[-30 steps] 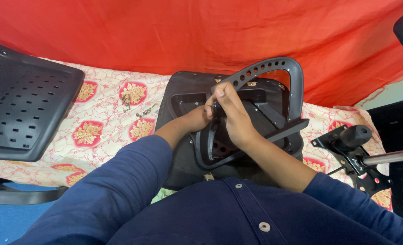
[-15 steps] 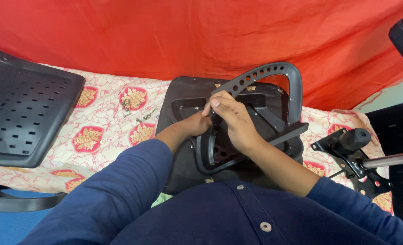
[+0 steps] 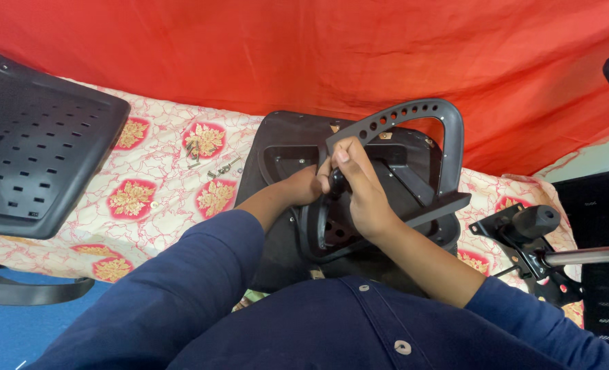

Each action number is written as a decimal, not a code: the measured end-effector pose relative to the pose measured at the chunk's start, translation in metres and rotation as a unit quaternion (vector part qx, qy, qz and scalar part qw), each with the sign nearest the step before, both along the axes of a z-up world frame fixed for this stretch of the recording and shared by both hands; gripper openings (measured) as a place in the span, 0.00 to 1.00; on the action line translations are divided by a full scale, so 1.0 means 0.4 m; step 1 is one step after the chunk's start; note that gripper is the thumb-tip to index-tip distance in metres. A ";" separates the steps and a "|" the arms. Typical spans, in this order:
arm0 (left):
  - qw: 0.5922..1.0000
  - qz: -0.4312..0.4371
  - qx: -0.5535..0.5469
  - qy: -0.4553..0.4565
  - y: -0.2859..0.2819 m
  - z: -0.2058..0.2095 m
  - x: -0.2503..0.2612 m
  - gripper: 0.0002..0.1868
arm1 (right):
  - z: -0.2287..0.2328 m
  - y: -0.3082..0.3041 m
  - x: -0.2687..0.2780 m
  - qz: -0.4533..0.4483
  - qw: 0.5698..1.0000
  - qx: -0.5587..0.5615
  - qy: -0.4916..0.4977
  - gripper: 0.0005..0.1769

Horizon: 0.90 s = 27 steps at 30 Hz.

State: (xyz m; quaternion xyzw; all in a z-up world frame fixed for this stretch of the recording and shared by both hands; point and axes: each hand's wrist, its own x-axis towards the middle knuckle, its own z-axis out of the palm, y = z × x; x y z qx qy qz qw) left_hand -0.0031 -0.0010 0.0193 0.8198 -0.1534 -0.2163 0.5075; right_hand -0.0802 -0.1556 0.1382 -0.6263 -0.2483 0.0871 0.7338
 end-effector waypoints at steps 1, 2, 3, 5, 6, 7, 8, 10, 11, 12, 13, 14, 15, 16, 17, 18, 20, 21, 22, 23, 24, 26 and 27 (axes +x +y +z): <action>1.000 -0.006 0.025 -0.002 0.001 0.004 0.000 0.24 | -0.001 0.002 0.001 0.006 1.000 0.006 -0.001 0.12; 0.999 -0.012 0.051 -0.005 0.001 0.007 0.001 0.24 | -0.002 0.005 0.002 0.011 1.000 0.013 -0.003 0.12; 0.997 -0.019 0.076 -0.008 0.002 0.008 0.003 0.24 | -0.002 0.006 0.005 0.015 1.000 0.020 -0.005 0.13; 0.996 0.010 0.086 0.016 -0.001 0.000 0.008 0.23 | -0.005 0.003 0.008 0.009 1.000 0.024 -0.011 0.11; 0.995 0.026 0.091 0.028 -0.002 -0.008 0.011 0.22 | -0.009 0.000 0.011 0.006 1.000 0.026 -0.014 0.11; 0.995 0.040 0.081 0.033 0.000 -0.019 0.013 0.22 | -0.014 -0.004 0.017 -0.005 1.000 0.006 -0.028 0.12; 0.995 0.054 0.072 0.039 0.001 -0.032 0.014 0.22 | -0.019 -0.012 0.023 -0.016 0.999 -0.015 -0.041 0.13; 0.998 0.032 0.050 0.003 0.004 -0.057 0.020 0.19 | -0.036 -0.022 0.032 -0.012 0.999 -0.038 -0.023 0.17; 0.999 -0.005 0.039 -0.038 0.003 -0.068 0.026 0.17 | -0.049 -0.020 0.034 0.003 0.999 -0.040 0.007 0.19; 0.996 -0.039 0.027 -0.079 0.006 -0.076 0.030 0.16 | -0.063 -0.018 0.034 0.020 0.998 -0.041 0.037 0.21; 1.000 -0.015 -0.001 -0.021 0.008 -0.083 0.035 0.14 | -0.076 -0.019 0.033 0.018 0.998 -0.030 0.042 0.21; 0.999 0.009 -0.030 0.039 0.007 -0.090 0.036 0.13 | -0.089 -0.021 0.029 0.015 0.999 -0.020 0.049 0.22; 0.993 0.033 -0.059 0.098 0.006 -0.095 0.036 0.12 | -0.101 -0.022 0.028 0.012 0.998 -0.009 0.055 0.23; 0.995 0.032 -0.040 0.091 0.006 -0.096 0.038 0.12 | -0.110 -0.020 0.029 0.013 0.999 -0.005 0.052 0.24; 0.996 0.032 -0.021 0.084 0.008 -0.095 0.040 0.12 | -0.117 -0.016 0.030 0.013 0.999 0.000 0.050 0.24; 0.996 0.035 -0.003 0.077 0.011 -0.094 0.040 0.11 | -0.120 -0.013 0.033 0.016 0.999 0.003 0.048 0.24; 0.993 0.036 -0.066 0.088 0.008 -0.092 0.036 0.11 | -0.119 -0.018 0.035 0.011 0.999 -0.012 0.030 0.25; 0.990 0.035 -0.097 0.094 0.005 -0.092 0.033 0.11 | -0.117 -0.021 0.033 0.009 1.000 -0.020 0.022 0.26; 0.990 0.042 -0.093 0.096 0.002 -0.090 0.031 0.12 | -0.115 -0.026 0.029 -0.005 0.999 -0.028 0.028 0.27; 0.990 0.049 -0.088 0.099 0.000 -0.088 0.030 0.14 | -0.112 -0.030 0.026 -0.018 0.999 -0.037 0.035 0.28; 0.990 0.056 -0.084 0.102 -0.003 -0.087 0.026 0.16 | -0.111 -0.035 0.020 -0.031 0.998 -0.046 0.042 0.29; 0.995 0.075 -0.016 0.069 -0.004 -0.079 0.021 0.20 | -0.107 -0.049 0.008 -0.072 0.990 -0.041 0.110 0.30; 0.995 0.084 0.018 0.052 -0.003 -0.072 0.020 0.23 | -0.106 -0.054 0.004 -0.093 0.985 -0.038 0.143 0.30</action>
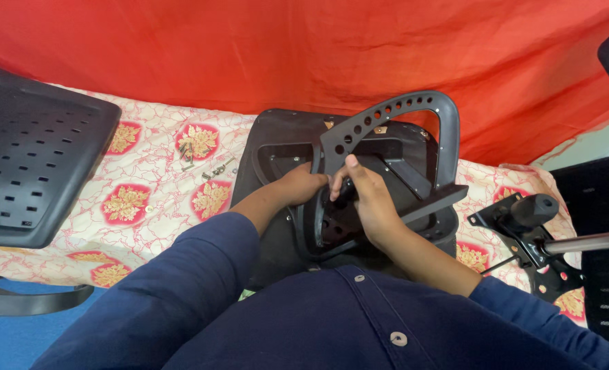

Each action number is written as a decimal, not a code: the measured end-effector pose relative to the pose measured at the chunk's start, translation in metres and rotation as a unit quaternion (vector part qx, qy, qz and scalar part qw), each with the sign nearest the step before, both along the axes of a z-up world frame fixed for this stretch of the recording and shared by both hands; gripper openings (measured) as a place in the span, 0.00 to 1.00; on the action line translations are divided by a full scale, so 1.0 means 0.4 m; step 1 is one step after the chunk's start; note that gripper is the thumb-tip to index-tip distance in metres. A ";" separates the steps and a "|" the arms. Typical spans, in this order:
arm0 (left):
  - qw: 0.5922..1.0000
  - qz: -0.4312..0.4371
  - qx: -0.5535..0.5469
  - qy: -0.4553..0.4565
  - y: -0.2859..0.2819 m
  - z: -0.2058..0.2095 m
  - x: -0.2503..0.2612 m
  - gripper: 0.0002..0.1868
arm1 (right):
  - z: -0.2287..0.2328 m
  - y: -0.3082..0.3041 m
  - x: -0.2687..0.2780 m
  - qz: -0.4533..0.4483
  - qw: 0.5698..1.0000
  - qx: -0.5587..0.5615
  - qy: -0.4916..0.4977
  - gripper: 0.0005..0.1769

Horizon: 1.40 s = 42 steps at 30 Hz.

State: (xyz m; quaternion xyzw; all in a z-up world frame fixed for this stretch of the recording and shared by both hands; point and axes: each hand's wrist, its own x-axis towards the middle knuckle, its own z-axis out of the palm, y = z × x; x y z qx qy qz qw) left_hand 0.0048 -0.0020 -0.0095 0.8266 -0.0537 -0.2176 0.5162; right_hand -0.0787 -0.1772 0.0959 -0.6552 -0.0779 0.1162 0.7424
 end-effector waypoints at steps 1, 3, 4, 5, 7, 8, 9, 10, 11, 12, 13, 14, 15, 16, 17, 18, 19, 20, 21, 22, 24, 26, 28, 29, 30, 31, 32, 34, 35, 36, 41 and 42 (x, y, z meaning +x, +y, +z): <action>1.000 0.006 0.010 0.003 0.000 0.005 -0.004 0.25 | 0.000 -0.007 -0.003 -0.001 0.999 0.034 0.004 0.30; 0.999 0.016 0.031 0.012 0.002 0.014 -0.010 0.28 | 0.001 -0.024 -0.003 -0.004 0.995 0.101 0.013 0.31; 0.999 0.017 0.035 0.015 0.004 0.018 -0.009 0.28 | 0.000 -0.030 -0.002 -0.003 0.991 0.130 0.011 0.29; 0.999 0.017 0.038 0.019 0.004 0.021 -0.007 0.28 | -0.001 -0.039 -0.003 -0.003 0.987 0.158 0.010 0.27; 0.999 0.019 0.040 0.019 0.000 0.020 -0.006 0.28 | 0.000 -0.052 -0.007 -0.008 0.982 0.190 0.005 0.24; 0.999 0.022 0.040 0.015 -0.002 0.019 -0.006 0.28 | 0.004 -0.059 -0.011 -0.012 0.981 0.194 0.000 0.23; 0.999 0.025 0.040 0.010 -0.003 0.019 -0.007 0.28 | 0.012 -0.064 -0.011 -0.016 0.980 0.198 -0.005 0.22; 0.999 0.025 0.029 0.010 -0.004 0.017 -0.009 0.27 | 0.021 -0.067 -0.013 -0.021 0.979 0.202 -0.006 0.21; 0.999 0.024 0.019 0.009 -0.003 0.016 -0.011 0.27 | 0.031 -0.068 -0.015 -0.026 0.978 0.207 -0.008 0.20; 1.000 0.024 0.008 0.008 -0.003 0.014 -0.012 0.27 | 0.043 -0.069 -0.016 -0.030 0.977 0.212 -0.011 0.19; 0.999 0.026 0.019 0.009 -0.004 0.013 -0.011 0.27 | 0.055 -0.068 -0.015 -0.031 0.975 0.220 -0.014 0.18; 0.999 0.029 0.030 0.010 -0.004 0.011 -0.009 0.27 | 0.067 -0.066 -0.013 -0.032 0.973 0.227 -0.017 0.17; 0.999 0.032 0.041 0.010 -0.003 0.010 -0.008 0.27 | 0.079 -0.063 -0.010 -0.032 0.971 0.235 -0.020 0.16; 0.999 0.029 0.023 0.008 -0.002 0.007 -0.008 0.28 | 0.090 -0.060 -0.006 -0.030 0.972 0.233 -0.027 0.16; 1.000 0.027 0.005 0.005 0.002 0.005 -0.008 0.28 | 0.101 -0.056 0.000 -0.028 0.972 0.232 -0.034 0.16; 1.000 0.024 -0.013 0.003 0.004 0.002 -0.008 0.28 | 0.110 -0.051 0.004 -0.026 0.972 0.230 -0.041 0.16; 1.000 0.020 -0.023 -0.002 0.004 -0.001 -0.007 0.28 | 0.116 -0.043 0.009 -0.023 0.971 0.232 -0.043 0.16; 0.999 0.017 -0.034 -0.006 0.004 -0.004 -0.007 0.28 | 0.121 -0.035 0.012 -0.021 0.971 0.235 -0.045 0.16; 0.999 0.014 -0.044 -0.011 0.005 -0.007 -0.005 0.28 | 0.123 -0.027 0.014 -0.017 0.970 0.237 -0.048 0.16; 0.999 0.014 -0.043 -0.007 0.006 -0.010 -0.004 0.28 | 0.124 -0.021 0.012 -0.014 0.973 0.228 -0.046 0.16; 0.999 0.016 -0.041 -0.001 0.007 -0.016 -0.002 0.27 | 0.124 -0.011 0.009 -0.009 0.977 0.209 -0.043 0.16; 0.999 0.013 -0.041 -0.010 0.006 -0.019 -0.001 0.28 | 0.117 -0.002 0.001 -0.006 0.976 0.213 -0.040 0.16; 0.999 0.011 -0.050 -0.009 0.006 -0.018 -0.001 0.28 | 0.109 0.001 -0.008 -0.005 0.977 0.212 -0.038 0.16; 0.998 0.010 -0.058 -0.005 0.006 -0.016 -0.001 0.28 | 0.106 0.000 -0.012 -0.005 0.977 0.209 -0.037 0.16; 0.998 0.009 -0.067 -0.001 0.006 -0.012 -0.001 0.28 | 0.103 -0.001 -0.015 -0.006 0.978 0.207 -0.036 0.16; 0.998 0.010 -0.061 0.002 0.006 -0.007 -0.002 0.28 | 0.101 -0.001 -0.016 -0.006 0.977 0.212 -0.036 0.16; 0.998 0.011 -0.055 0.005 0.006 -0.002 -0.005 0.28 | 0.098 0.000 -0.016 -0.006 0.975 0.217 -0.036 0.16; 0.999 0.012 -0.048 0.017 0.007 0.011 -0.009 0.28 | 0.094 0.001 -0.016 -0.008 0.975 0.220 -0.035 0.16; 0.999 0.013 -0.047 0.025 0.009 0.018 -0.011 0.28 | 0.094 0.001 -0.015 -0.008 0.975 0.219 -0.033 0.16; 0.998 0.013 -0.045 0.033 0.009 0.025 -0.013 0.29 | 0.093 0.002 -0.013 -0.008 0.976 0.217 -0.031 0.16; 0.999 0.029 -0.018 0.040 0.005 0.041 -0.019 0.30 | 0.093 0.009 -0.001 -0.006 0.974 0.222 -0.038 0.17; 0.999 0.030 -0.009 0.039 0.005 0.039 -0.019 0.30 | 0.093 0.009 0.001 -0.006 0.974 0.222 -0.037 0.17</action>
